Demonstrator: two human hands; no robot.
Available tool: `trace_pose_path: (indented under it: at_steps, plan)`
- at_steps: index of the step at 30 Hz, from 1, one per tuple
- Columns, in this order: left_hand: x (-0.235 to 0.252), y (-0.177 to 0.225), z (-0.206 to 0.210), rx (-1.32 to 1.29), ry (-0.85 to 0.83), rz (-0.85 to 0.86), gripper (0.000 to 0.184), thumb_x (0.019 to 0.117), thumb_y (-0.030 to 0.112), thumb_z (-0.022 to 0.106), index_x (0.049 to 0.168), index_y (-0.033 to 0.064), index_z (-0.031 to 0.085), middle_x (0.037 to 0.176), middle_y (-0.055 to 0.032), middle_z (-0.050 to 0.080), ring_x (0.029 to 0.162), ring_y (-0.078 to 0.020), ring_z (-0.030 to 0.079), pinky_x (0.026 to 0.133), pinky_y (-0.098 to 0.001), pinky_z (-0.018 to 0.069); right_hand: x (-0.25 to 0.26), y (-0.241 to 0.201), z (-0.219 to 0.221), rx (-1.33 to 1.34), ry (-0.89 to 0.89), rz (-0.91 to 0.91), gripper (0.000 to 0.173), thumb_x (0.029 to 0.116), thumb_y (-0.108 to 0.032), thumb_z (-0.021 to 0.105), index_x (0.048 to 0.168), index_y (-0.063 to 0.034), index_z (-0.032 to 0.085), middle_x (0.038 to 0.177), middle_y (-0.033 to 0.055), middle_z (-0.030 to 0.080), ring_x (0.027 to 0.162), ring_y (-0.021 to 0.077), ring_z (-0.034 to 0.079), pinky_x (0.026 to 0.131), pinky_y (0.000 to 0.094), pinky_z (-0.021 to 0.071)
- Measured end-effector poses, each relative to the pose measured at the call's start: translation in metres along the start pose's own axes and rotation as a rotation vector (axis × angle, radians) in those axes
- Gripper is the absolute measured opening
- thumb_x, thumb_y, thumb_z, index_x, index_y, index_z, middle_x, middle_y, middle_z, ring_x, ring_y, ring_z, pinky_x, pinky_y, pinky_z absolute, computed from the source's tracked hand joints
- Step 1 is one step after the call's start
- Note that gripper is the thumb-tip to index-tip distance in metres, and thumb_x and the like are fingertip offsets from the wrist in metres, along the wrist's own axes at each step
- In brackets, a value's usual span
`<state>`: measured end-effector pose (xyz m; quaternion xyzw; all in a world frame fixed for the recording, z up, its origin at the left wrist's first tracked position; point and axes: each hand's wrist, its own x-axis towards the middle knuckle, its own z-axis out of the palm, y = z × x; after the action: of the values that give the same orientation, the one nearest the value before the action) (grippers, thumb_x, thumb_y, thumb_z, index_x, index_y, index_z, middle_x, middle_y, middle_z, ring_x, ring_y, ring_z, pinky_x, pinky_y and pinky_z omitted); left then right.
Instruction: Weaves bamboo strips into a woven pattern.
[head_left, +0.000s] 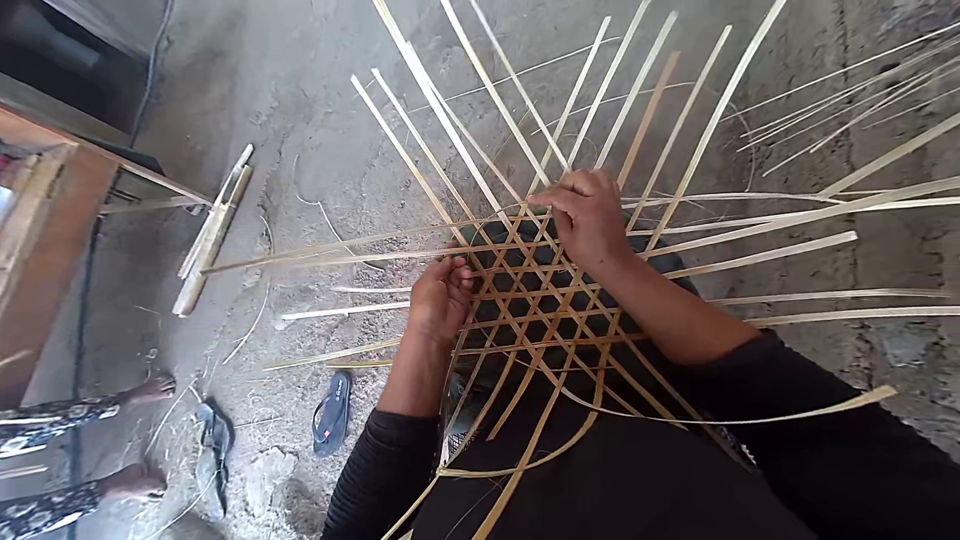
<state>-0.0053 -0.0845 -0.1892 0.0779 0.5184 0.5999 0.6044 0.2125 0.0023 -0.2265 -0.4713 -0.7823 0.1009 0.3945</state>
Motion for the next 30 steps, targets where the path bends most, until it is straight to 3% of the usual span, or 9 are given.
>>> trace_pose_path:
  at_steps: [5,8,11,14,18,22,26,28,30]
  plan:
    - [0.009,0.011,-0.014,0.067,-0.260,-0.064,0.030,0.1109,0.012,0.037,0.133,0.0097,0.057,0.087,-0.0016,0.061,0.062,-0.0045,0.058,0.060,-0.0162,0.0528,0.000,0.000,-0.001,0.020,-0.004,0.010,0.033,0.1024,-0.008,0.053,0.116,-0.0235,0.079,0.105,0.0098,0.068,0.106,0.0309,0.061,0.096,0.0507,0.0462]
    - [0.004,0.001,-0.005,0.101,-0.122,0.042,0.017,0.1108,0.017,0.042,0.107,0.0090,0.055,0.080,-0.0013,0.060,0.059,-0.0053,0.058,0.057,-0.0166,0.0533,0.001,-0.001,-0.001,0.034,0.001,0.007,0.032,0.1021,-0.007,0.053,0.115,-0.0220,0.079,0.103,0.0102,0.069,0.105,0.0314,0.061,0.096,0.0515,0.0463]
    - [-0.005,-0.029,0.000,0.171,0.009,0.341,0.025,0.1088,0.019,0.041,0.093,0.0095,0.058,0.073,-0.0011,0.064,0.059,-0.0085,0.063,0.058,-0.0221,0.0552,0.000,0.000,-0.002,0.048,0.007,0.008,0.033,0.1023,-0.008,0.053,0.116,-0.0229,0.079,0.104,0.0105,0.068,0.106,0.0315,0.060,0.096,0.0514,0.0460]
    - [-0.011,-0.047,-0.003,0.200,-0.077,0.583,0.028,0.1068,0.012,0.035,0.118,0.0020,0.059,0.092,-0.0102,0.072,0.081,-0.0200,0.073,0.078,-0.0366,0.0628,-0.001,0.001,-0.004,0.061,0.024,-0.002,0.033,0.1025,-0.009,0.053,0.117,-0.0239,0.078,0.105,0.0099,0.067,0.106,0.0307,0.060,0.096,0.0506,0.0458]
    - [-0.024,-0.031,0.009,0.188,-0.032,0.392,0.039,0.1121,0.014,0.033,0.146,-0.0027,0.044,0.126,-0.0196,0.069,0.111,-0.0257,0.071,0.099,-0.0385,0.0560,-0.001,-0.001,-0.002,0.047,0.007,0.011,0.033,0.1025,-0.008,0.053,0.117,-0.0230,0.078,0.104,0.0104,0.068,0.107,0.0317,0.060,0.094,0.0519,0.0464]
    - [-0.041,-0.012,0.017,0.080,0.034,0.261,0.040,0.1135,0.018,0.031,0.146,-0.0046,0.040,0.126,-0.0215,0.067,0.109,-0.0252,0.071,0.099,-0.0368,0.0552,0.000,-0.002,-0.001,0.037,0.002,0.006,0.032,0.1027,-0.009,0.054,0.117,-0.0228,0.078,0.104,0.0103,0.069,0.107,0.0314,0.061,0.095,0.0522,0.0461]
    - [-0.054,-0.002,0.026,0.068,-0.018,0.251,0.038,0.1110,0.013,0.032,0.145,-0.0013,0.043,0.106,-0.0154,0.070,0.085,-0.0191,0.073,0.083,-0.0324,0.0602,-0.001,0.001,0.000,0.028,-0.007,0.004,0.031,0.1031,-0.010,0.053,0.117,-0.0218,0.078,0.106,0.0112,0.069,0.108,0.0331,0.061,0.093,0.0535,0.0466]
    - [-0.047,0.006,0.027,0.229,-0.189,0.177,0.043,0.1108,0.011,0.032,0.152,0.0010,0.032,0.117,-0.0177,0.070,0.091,-0.0197,0.073,0.087,-0.0323,0.0585,-0.001,0.000,0.000,0.027,-0.012,0.003,0.030,0.1035,-0.010,0.053,0.117,-0.0214,0.078,0.106,0.0117,0.068,0.107,0.0336,0.061,0.093,0.0537,0.0467]
    - [-0.028,0.010,0.024,0.525,-0.314,0.319,0.050,0.1094,0.009,0.033,0.159,0.0048,0.029,0.128,-0.0130,0.065,0.096,-0.0165,0.069,0.089,-0.0326,0.0563,-0.001,0.000,0.001,0.026,-0.019,0.013,0.030,0.1036,-0.010,0.053,0.117,-0.0220,0.078,0.106,0.0112,0.068,0.106,0.0335,0.060,0.093,0.0538,0.0461]
